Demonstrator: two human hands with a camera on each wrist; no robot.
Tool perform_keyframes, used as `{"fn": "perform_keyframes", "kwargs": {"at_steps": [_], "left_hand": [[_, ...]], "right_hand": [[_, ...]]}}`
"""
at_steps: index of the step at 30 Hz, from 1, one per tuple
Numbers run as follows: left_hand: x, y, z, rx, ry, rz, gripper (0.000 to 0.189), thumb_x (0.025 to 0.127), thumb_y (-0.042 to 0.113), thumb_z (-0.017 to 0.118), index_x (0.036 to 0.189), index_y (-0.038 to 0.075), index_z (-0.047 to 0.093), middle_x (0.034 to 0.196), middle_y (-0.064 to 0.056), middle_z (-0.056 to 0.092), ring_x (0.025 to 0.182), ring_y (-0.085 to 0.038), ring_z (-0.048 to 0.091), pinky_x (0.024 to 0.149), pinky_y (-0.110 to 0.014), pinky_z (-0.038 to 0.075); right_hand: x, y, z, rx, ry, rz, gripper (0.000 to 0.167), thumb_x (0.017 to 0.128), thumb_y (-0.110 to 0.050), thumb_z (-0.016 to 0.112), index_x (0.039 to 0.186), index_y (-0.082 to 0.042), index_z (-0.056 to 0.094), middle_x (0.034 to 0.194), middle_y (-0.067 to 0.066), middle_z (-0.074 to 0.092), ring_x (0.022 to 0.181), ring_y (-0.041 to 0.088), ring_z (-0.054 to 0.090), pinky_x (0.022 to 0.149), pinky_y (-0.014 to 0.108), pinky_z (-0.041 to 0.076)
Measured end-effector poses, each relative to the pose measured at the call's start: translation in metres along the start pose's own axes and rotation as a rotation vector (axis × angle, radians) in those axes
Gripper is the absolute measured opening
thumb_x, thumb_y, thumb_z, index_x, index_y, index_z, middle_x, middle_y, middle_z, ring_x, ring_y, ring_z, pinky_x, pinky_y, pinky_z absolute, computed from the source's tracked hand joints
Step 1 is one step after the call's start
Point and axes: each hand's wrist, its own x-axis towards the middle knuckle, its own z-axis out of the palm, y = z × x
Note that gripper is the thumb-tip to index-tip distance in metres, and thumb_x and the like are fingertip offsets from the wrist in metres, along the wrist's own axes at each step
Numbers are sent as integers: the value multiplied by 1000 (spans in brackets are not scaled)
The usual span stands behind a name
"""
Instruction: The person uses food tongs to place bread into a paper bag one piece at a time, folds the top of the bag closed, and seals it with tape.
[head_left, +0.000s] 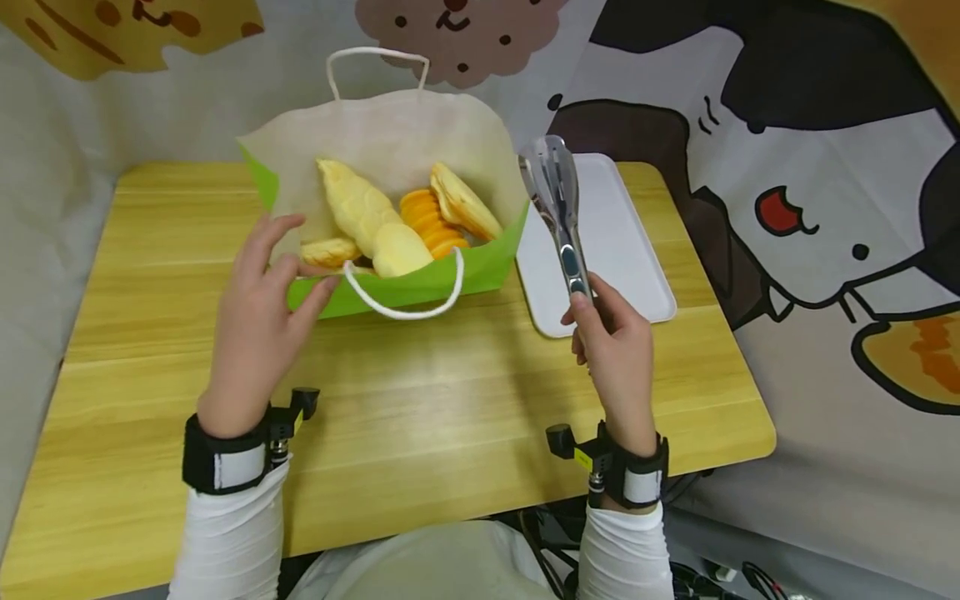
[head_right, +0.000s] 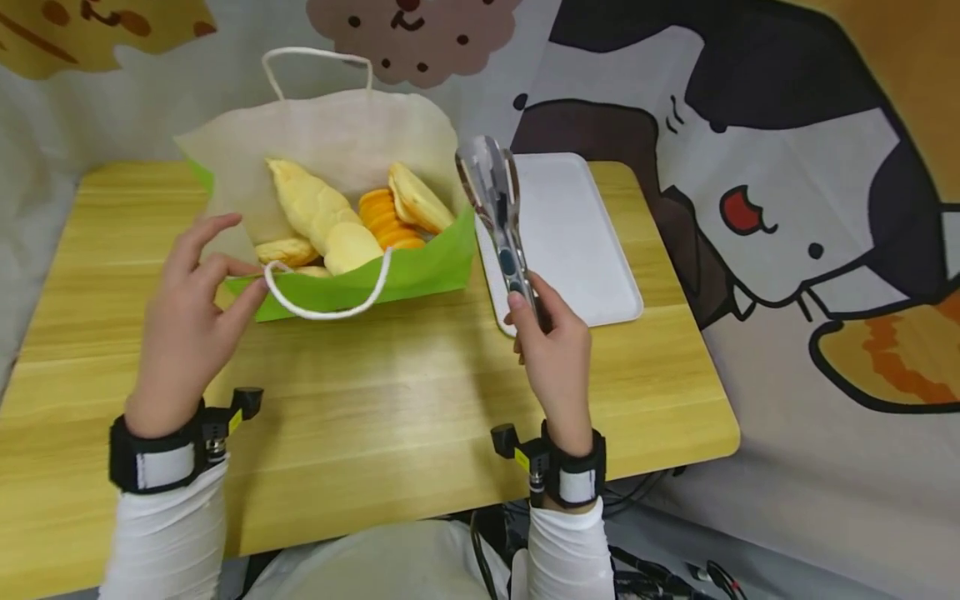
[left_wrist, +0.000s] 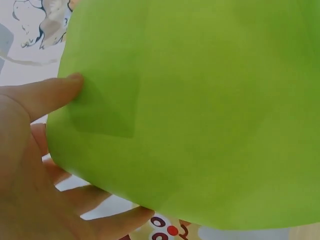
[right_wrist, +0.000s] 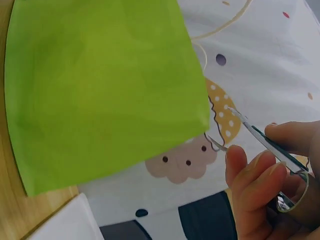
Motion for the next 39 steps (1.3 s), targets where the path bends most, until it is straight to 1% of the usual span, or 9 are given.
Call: {"fn": "perform_keyframes", "kwargs": {"at_steps": [7, 12, 15, 19, 25, 27, 30, 34, 39], "left_hand": [[15, -4, 0, -1, 71, -51, 23, 90, 10, 73, 88, -11, 64, 143, -17, 55, 142, -35, 43, 121, -44, 32], [32, -6, 5, -11, 126, -107, 27, 93, 14, 71, 90, -12, 63, 141, -16, 57, 139, -33, 47, 118, -45, 37], [47, -10, 8, 12, 125, -137, 32, 94, 18, 70, 93, -13, 63, 141, -14, 58, 136, -32, 50, 110, -50, 44], [74, -17, 10, 40, 102, -169, 38, 95, 22, 69, 95, -15, 63, 139, -15, 58, 133, -33, 52, 105, -53, 45], [102, -25, 11, 76, 85, -297, 43, 97, 29, 65, 104, -13, 65, 144, -9, 55, 136, -29, 49, 111, -46, 41], [104, -26, 13, 86, 101, -338, 45, 97, 31, 64, 106, -12, 65, 145, -6, 53, 137, -26, 46, 113, -40, 38], [102, -23, 18, 88, 129, -343, 44, 97, 32, 65, 104, -12, 65, 146, -7, 52, 137, -27, 44, 114, -35, 34], [91, -14, 30, 74, 137, -278, 44, 95, 30, 68, 100, -13, 66, 145, -11, 53, 133, -34, 43, 112, -37, 34], [80, -7, 36, 52, 156, -245, 43, 93, 30, 70, 96, -13, 67, 146, -11, 53, 132, -34, 41, 111, -37, 33]], "right_hand": [[-7, 17, -1, -21, 59, 28, 33, 100, -34, 60, 129, -21, 65, 82, 1, 66, 52, 13, 49, 42, 24, 41], [-14, 42, 3, -124, 54, 57, 38, 101, -32, 59, 134, -14, 59, 87, 6, 67, 51, 10, 50, 44, 23, 42], [-18, 63, 6, -217, 50, 74, 41, 100, -31, 59, 135, -11, 57, 89, 7, 68, 52, 9, 51, 45, 22, 42], [-20, 91, 13, -340, 34, 89, 43, 99, -30, 61, 136, -8, 55, 93, 11, 68, 57, 12, 51, 48, 23, 39], [-27, 114, 24, -439, -3, 86, 44, 97, -24, 64, 134, -3, 56, 100, 19, 70, 68, 24, 58, 55, 27, 41], [-30, 120, 27, -473, -17, 86, 44, 96, -25, 65, 134, -2, 56, 99, 19, 70, 69, 27, 60, 55, 28, 42], [-36, 127, 31, -514, -50, 94, 45, 95, -25, 66, 133, -2, 57, 98, 18, 71, 68, 27, 60, 55, 29, 42], [-39, 135, 35, -533, -83, 101, 44, 95, -27, 66, 132, -3, 57, 95, 16, 70, 68, 25, 59, 55, 29, 42], [-35, 134, 42, -594, -125, 51, 45, 96, -30, 64, 131, -3, 57, 85, 10, 68, 62, 21, 55, 52, 28, 40]]}}
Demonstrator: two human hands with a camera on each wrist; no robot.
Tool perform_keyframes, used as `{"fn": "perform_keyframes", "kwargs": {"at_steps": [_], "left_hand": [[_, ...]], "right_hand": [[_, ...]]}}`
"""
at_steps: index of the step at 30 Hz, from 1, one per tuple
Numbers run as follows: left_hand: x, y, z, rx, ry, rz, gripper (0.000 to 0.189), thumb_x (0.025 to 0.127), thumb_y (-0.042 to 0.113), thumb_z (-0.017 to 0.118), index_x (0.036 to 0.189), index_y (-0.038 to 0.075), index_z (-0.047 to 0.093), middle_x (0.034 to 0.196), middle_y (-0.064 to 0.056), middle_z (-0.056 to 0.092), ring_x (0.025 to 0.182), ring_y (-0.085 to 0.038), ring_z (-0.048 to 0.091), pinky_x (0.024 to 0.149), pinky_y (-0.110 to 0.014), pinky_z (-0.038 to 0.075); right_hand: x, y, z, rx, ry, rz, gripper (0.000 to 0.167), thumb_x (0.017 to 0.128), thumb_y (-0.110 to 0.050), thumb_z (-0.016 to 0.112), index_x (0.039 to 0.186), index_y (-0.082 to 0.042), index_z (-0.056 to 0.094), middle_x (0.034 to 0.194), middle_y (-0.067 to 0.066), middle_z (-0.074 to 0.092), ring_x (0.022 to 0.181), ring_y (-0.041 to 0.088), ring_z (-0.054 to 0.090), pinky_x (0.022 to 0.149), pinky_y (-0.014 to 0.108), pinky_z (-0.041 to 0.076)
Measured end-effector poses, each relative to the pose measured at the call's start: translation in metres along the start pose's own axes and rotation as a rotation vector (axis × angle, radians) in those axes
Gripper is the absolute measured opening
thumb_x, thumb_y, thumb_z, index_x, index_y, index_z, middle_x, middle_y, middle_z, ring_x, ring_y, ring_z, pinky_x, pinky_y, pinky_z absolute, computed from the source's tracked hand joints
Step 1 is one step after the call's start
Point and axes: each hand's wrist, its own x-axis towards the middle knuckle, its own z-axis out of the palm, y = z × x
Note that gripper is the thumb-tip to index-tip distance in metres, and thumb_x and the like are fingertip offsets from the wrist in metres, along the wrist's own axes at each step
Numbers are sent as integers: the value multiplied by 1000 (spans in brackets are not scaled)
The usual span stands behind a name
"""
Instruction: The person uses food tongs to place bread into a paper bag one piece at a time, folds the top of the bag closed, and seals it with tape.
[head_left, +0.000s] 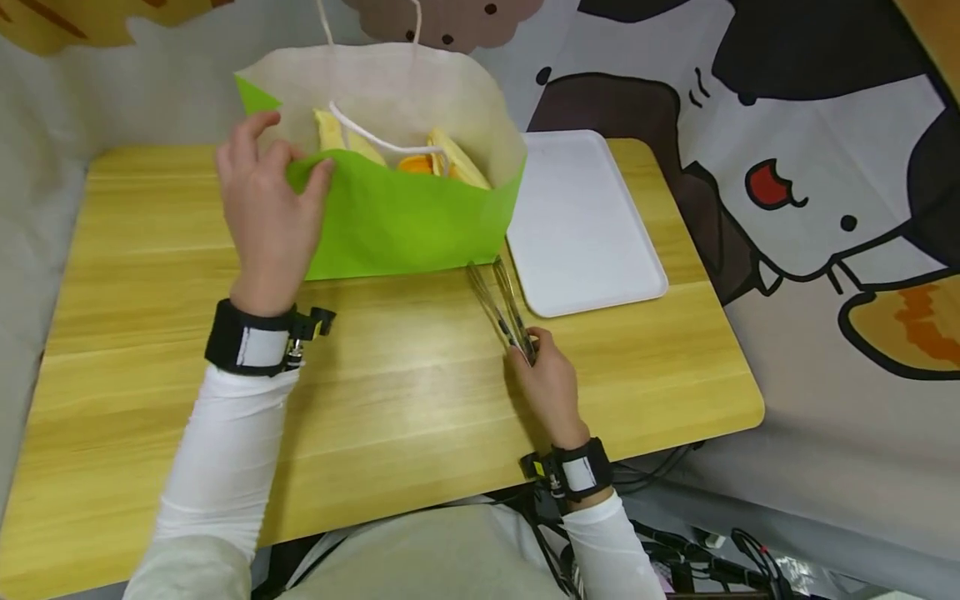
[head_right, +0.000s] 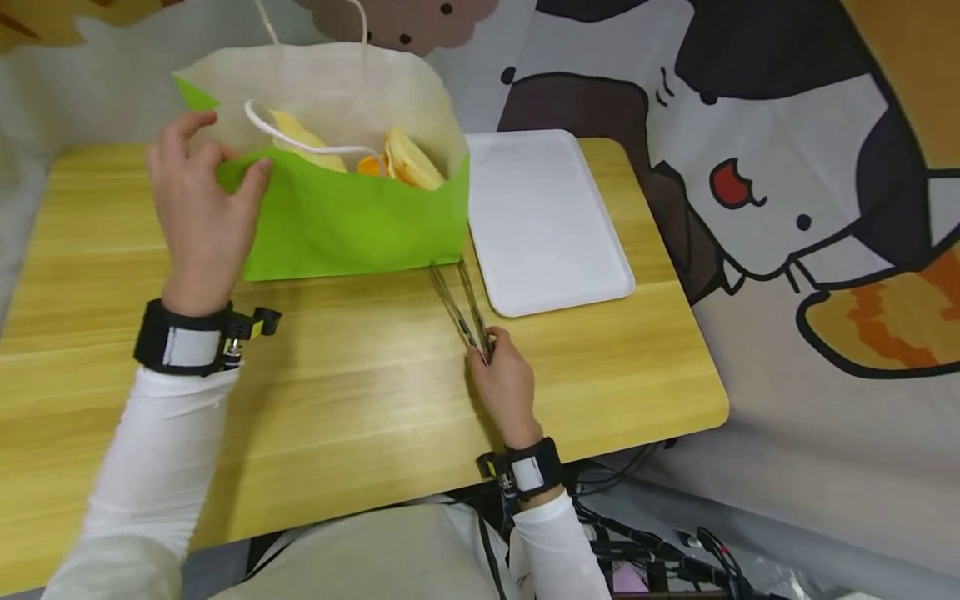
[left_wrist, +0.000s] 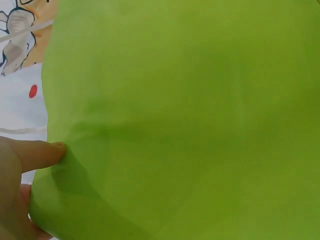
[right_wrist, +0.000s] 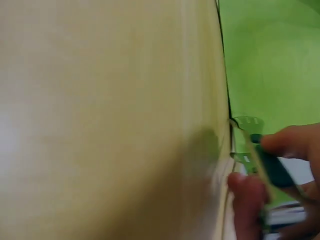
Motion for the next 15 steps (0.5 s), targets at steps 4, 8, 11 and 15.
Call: {"fn": "perform_keyframes", "kwargs": {"at_steps": [4, 8, 11, 15], "left_hand": [[-8, 1, -2, -19, 0, 9, 42, 93, 28, 70, 94, -14, 66, 146, -11, 52, 130, -36, 41, 110, -39, 34], [-11, 4, -2, -30, -17, 35, 39, 93, 25, 71, 94, -13, 66, 144, -12, 53, 129, -38, 42, 107, -43, 37], [-12, 5, -2, -29, -27, 53, 37, 93, 24, 71, 95, -13, 66, 143, -14, 54, 129, -39, 43, 107, -45, 39], [-14, 6, 0, -31, -60, 76, 37, 93, 26, 71, 104, -9, 66, 147, -15, 49, 135, -37, 40, 113, -44, 35]], "right_hand": [[6, -5, -1, -140, -26, -44, 44, 95, -30, 66, 128, -2, 58, 74, 7, 66, 53, 17, 52, 45, 27, 36], [11, -9, -1, -249, -32, -59, 41, 91, -33, 72, 117, -3, 63, 76, 6, 67, 53, 17, 54, 43, 28, 37], [13, -11, -3, -299, -58, -71, 41, 89, -36, 75, 111, -3, 64, 82, 8, 65, 57, 19, 56, 43, 28, 39], [17, -11, -10, -326, -139, -36, 47, 92, -42, 69, 118, -3, 62, 98, 12, 64, 67, 22, 60, 47, 29, 43]]}}
